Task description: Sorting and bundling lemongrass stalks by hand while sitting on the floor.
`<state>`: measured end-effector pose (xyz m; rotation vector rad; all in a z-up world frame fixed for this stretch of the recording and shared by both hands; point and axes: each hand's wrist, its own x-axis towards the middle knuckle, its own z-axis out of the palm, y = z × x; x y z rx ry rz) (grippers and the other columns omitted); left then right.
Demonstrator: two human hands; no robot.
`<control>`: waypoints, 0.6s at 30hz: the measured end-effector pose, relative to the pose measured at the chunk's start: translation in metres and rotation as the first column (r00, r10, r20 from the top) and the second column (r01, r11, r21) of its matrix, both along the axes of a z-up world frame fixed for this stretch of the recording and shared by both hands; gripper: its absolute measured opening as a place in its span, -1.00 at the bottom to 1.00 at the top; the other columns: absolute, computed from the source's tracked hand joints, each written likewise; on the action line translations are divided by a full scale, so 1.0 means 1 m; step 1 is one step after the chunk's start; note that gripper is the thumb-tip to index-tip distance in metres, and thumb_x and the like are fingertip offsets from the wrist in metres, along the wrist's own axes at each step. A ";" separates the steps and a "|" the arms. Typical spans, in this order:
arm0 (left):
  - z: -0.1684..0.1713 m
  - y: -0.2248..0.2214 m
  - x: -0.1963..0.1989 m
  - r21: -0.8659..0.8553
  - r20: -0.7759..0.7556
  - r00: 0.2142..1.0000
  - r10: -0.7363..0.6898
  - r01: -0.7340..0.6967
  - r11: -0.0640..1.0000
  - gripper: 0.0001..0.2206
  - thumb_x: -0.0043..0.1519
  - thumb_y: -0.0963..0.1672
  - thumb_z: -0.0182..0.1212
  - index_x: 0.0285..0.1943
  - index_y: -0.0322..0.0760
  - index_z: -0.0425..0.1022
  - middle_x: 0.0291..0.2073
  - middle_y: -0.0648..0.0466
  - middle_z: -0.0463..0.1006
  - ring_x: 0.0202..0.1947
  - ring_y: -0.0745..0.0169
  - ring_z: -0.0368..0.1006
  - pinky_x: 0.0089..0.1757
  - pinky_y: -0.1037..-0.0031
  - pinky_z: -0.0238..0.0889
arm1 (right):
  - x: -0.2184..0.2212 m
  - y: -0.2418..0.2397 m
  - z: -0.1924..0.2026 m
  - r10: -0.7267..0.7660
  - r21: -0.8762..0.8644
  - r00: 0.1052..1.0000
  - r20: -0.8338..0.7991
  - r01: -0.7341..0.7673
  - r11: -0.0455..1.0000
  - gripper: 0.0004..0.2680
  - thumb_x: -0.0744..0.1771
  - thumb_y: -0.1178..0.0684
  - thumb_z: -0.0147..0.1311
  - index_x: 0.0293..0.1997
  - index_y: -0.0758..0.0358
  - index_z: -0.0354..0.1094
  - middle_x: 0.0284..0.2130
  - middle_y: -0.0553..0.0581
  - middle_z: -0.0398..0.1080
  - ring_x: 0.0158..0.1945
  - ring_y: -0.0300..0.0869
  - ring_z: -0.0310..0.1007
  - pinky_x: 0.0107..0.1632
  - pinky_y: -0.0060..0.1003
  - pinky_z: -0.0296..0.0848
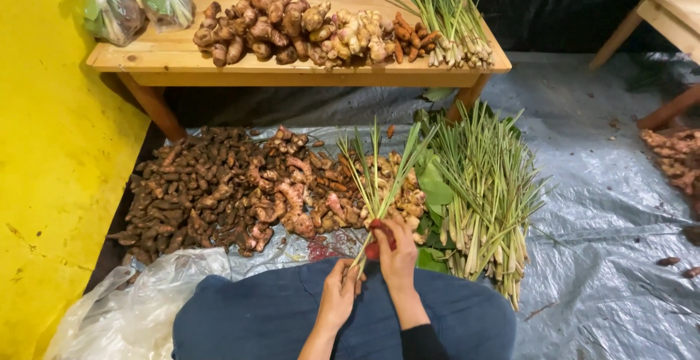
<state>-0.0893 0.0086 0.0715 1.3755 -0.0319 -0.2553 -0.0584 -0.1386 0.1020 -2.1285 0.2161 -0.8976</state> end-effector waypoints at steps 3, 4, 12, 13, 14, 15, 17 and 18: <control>-0.002 0.006 0.008 0.069 0.056 0.998 0.040 -0.044 0.997 -0.84 0.36 -0.16 0.07 -0.10 -0.39 0.53 -0.64 0.12 0.41 -0.63 0.40 0.23 -0.53 0.57 0.10 | -0.028 0.029 0.024 0.217 0.098 0.976 0.011 -0.217 0.971 -0.79 0.25 0.24 0.19 -0.04 0.27 0.46 -0.07 0.11 0.49 -0.08 -0.09 0.53 -0.02 -0.30 0.50; -0.010 0.008 0.010 0.067 0.059 0.997 0.041 -0.045 0.997 -0.84 0.36 -0.16 0.07 -0.10 -0.39 0.53 -0.64 0.12 0.41 -0.63 0.40 0.23 -0.53 0.57 0.10 | -0.034 0.033 0.021 0.217 0.095 0.976 0.013 -0.218 0.971 -0.79 0.25 0.24 0.19 -0.04 0.27 0.46 -0.07 0.11 0.49 -0.08 -0.09 0.53 -0.02 -0.30 0.50; -0.025 0.011 0.016 -0.232 -0.177 0.984 0.033 -0.075 0.970 -0.81 0.38 -0.16 0.07 -0.01 -0.45 0.53 -0.40 -0.03 0.58 -0.56 0.37 0.25 -0.46 0.54 0.13 | -0.025 0.021 -0.024 0.150 0.834 0.986 -0.074 -0.022 0.552 -0.70 0.37 0.11 0.04 0.26 0.37 0.34 -0.06 0.20 0.50 -0.07 -0.16 0.45 -0.01 -0.37 0.40; -0.026 0.010 0.015 -0.233 -0.178 0.983 0.037 -0.078 0.969 -0.81 0.38 -0.16 0.07 -0.01 -0.45 0.53 -0.40 -0.03 0.58 -0.56 0.37 0.25 -0.46 0.54 0.13 | -0.021 0.020 -0.022 0.153 0.834 0.985 -0.074 -0.023 0.552 -0.70 0.37 0.11 0.04 0.26 0.37 0.34 -0.06 0.20 0.50 -0.07 -0.16 0.45 -0.01 -0.37 0.40; -0.027 0.010 0.016 -0.260 -0.202 0.979 -0.002 -0.052 0.964 -0.80 0.38 -0.17 0.06 -0.02 -0.47 0.54 -0.42 -0.02 0.57 -0.57 0.38 0.24 -0.48 0.56 0.10 | -0.016 0.019 -0.019 0.247 0.858 0.967 -0.069 -0.069 0.509 -0.74 0.36 0.14 0.07 0.18 0.39 0.39 -0.14 0.19 0.52 -0.22 -0.19 0.42 -0.20 -0.39 0.37; -0.028 0.009 0.016 -0.287 -0.226 0.973 -0.041 -0.026 0.958 -0.80 0.39 -0.19 0.05 -0.02 -0.49 0.55 -0.44 -0.01 0.55 -0.58 0.39 0.23 -0.51 0.58 0.08 | -0.011 0.018 -0.016 0.338 0.881 0.939 -0.058 -0.111 0.460 -0.78 0.35 0.17 0.11 0.11 0.41 0.44 -0.23 0.18 0.54 -0.37 -0.22 0.39 -0.38 -0.41 0.34; -0.035 0.007 0.020 -0.241 -0.191 0.980 -0.052 0.004 0.970 -0.80 0.39 -0.18 0.04 -0.08 -0.47 0.56 -0.48 0.01 0.54 -0.59 0.38 0.26 -0.49 0.56 0.13 | -0.004 0.015 -0.002 0.333 0.793 0.935 -0.122 -0.110 0.600 -0.82 0.33 0.16 0.15 -0.01 0.40 0.49 -0.36 0.14 0.52 -0.43 -0.24 0.37 -0.39 -0.42 0.33; -0.039 0.008 0.021 -0.192 -0.161 0.985 -0.058 0.027 0.981 -0.80 0.40 -0.18 0.04 -0.14 -0.46 0.56 -0.51 0.03 0.53 -0.59 0.37 0.29 -0.47 0.54 0.18 | -0.001 0.016 0.005 0.322 0.684 0.928 -0.187 -0.112 0.720 -0.86 0.30 0.15 0.20 -0.13 0.39 0.54 -0.49 0.09 0.51 -0.49 -0.26 0.35 -0.41 -0.42 0.31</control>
